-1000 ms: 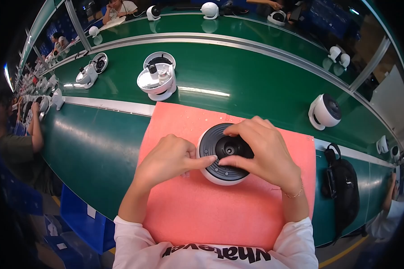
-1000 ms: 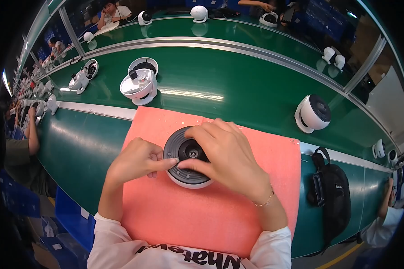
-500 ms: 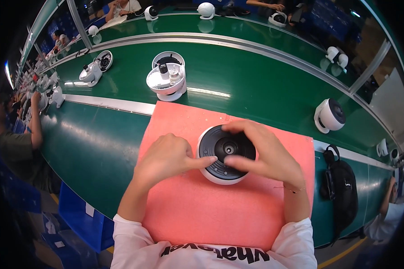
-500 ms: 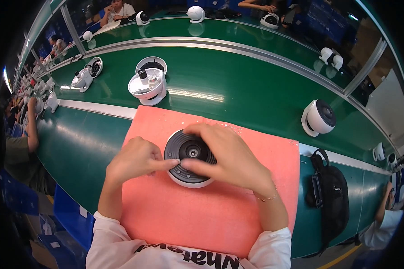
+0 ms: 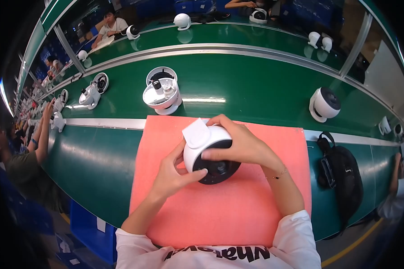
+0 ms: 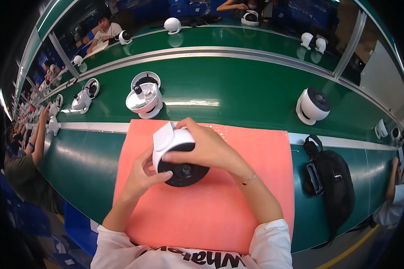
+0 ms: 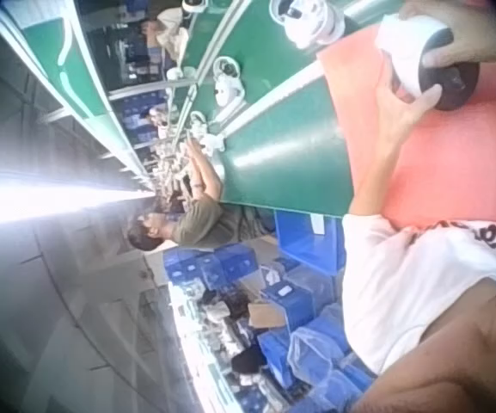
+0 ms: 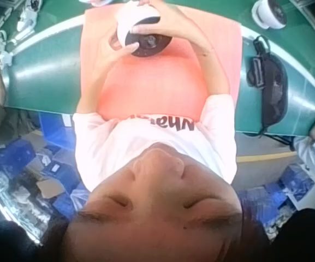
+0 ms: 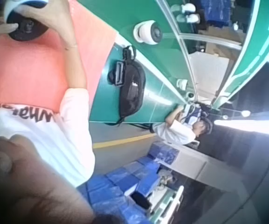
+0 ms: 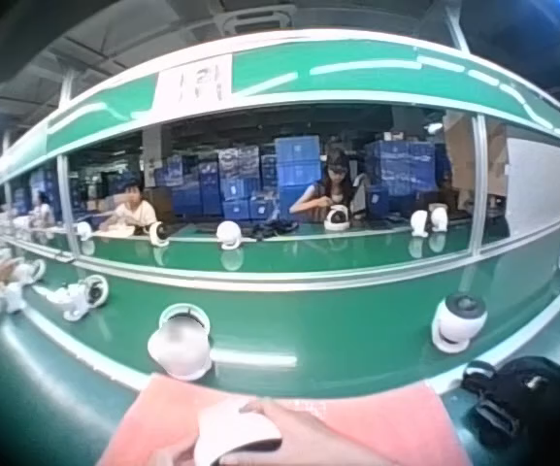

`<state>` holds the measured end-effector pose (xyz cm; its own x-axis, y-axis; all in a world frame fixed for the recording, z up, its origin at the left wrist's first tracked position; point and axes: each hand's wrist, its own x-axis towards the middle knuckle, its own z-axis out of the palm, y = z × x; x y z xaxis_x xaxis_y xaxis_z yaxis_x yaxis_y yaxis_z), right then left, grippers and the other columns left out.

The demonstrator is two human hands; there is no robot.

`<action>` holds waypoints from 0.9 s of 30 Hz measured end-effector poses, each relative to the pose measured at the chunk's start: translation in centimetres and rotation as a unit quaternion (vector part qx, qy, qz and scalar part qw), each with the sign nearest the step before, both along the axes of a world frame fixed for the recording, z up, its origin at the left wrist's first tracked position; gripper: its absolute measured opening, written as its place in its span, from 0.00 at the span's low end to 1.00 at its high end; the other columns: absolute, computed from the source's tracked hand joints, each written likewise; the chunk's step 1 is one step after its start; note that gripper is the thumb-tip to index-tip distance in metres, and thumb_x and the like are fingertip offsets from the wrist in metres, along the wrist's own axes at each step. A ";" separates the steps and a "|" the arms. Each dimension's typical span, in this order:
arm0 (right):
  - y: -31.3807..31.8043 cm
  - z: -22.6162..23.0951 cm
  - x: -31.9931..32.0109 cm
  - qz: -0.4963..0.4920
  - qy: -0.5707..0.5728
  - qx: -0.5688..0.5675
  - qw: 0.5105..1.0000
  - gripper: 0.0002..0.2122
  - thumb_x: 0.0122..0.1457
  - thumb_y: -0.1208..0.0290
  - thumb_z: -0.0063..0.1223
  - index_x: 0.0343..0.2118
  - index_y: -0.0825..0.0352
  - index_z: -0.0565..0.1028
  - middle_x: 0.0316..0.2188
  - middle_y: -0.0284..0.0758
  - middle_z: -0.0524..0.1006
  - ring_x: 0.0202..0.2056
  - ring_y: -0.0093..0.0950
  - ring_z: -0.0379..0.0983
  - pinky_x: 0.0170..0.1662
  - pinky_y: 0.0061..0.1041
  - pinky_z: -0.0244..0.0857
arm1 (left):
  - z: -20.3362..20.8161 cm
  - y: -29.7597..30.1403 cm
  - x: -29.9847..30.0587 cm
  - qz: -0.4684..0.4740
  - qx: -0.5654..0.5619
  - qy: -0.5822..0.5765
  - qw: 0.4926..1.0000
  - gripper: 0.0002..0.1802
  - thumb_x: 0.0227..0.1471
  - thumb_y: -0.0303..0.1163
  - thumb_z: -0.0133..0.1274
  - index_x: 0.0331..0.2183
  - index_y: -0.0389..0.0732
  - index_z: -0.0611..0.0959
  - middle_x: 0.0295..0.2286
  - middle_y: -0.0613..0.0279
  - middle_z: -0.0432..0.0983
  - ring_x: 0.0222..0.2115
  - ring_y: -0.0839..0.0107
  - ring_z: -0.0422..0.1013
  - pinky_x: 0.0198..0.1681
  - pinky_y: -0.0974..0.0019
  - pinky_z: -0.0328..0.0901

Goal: Assemble a dome-style security camera on an electronics production line.

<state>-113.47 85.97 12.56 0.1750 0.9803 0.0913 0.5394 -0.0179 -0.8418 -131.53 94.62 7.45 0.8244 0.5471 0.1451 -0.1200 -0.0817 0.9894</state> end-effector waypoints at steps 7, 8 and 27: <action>1.1 0.3 -1.2 -0.015 -0.130 0.179 0.975 0.37 0.29 0.48 0.67 0.39 0.71 0.68 0.32 0.45 0.76 0.35 0.39 0.75 0.41 0.31 0.67 | 2.2 1.1 -1.0 0.051 0.164 -0.009 0.985 0.48 0.31 0.29 0.63 0.54 0.26 0.58 0.45 0.47 0.67 0.48 0.59 0.65 0.40 0.58 0.70; 1.1 0.3 -1.4 -0.027 -0.127 0.182 0.975 0.34 0.29 0.51 0.68 0.39 0.69 0.69 0.31 0.43 0.76 0.35 0.37 0.75 0.41 0.29 0.67 | 2.4 1.4 -1.1 0.044 0.150 -0.016 0.988 0.48 0.30 0.29 0.63 0.53 0.26 0.59 0.45 0.47 0.68 0.47 0.60 0.65 0.39 0.58 0.71; 4.7 -0.5 -2.6 -0.167 -0.037 0.359 0.918 0.40 0.37 0.60 0.64 0.54 0.71 0.59 0.40 0.49 0.72 0.40 0.38 0.73 0.40 0.31 0.70 | 1.3 4.6 8.4 0.112 -0.216 -0.377 0.894 0.40 0.47 0.65 0.34 0.55 0.50 0.58 0.54 0.59 0.55 0.54 0.56 0.56 0.54 0.50 0.57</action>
<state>-116.12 90.71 12.03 0.4224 0.5556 0.7161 0.6612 0.3515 -0.6628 -123.09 99.21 8.73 0.4447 0.8255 0.3475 -0.7938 0.1836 0.5798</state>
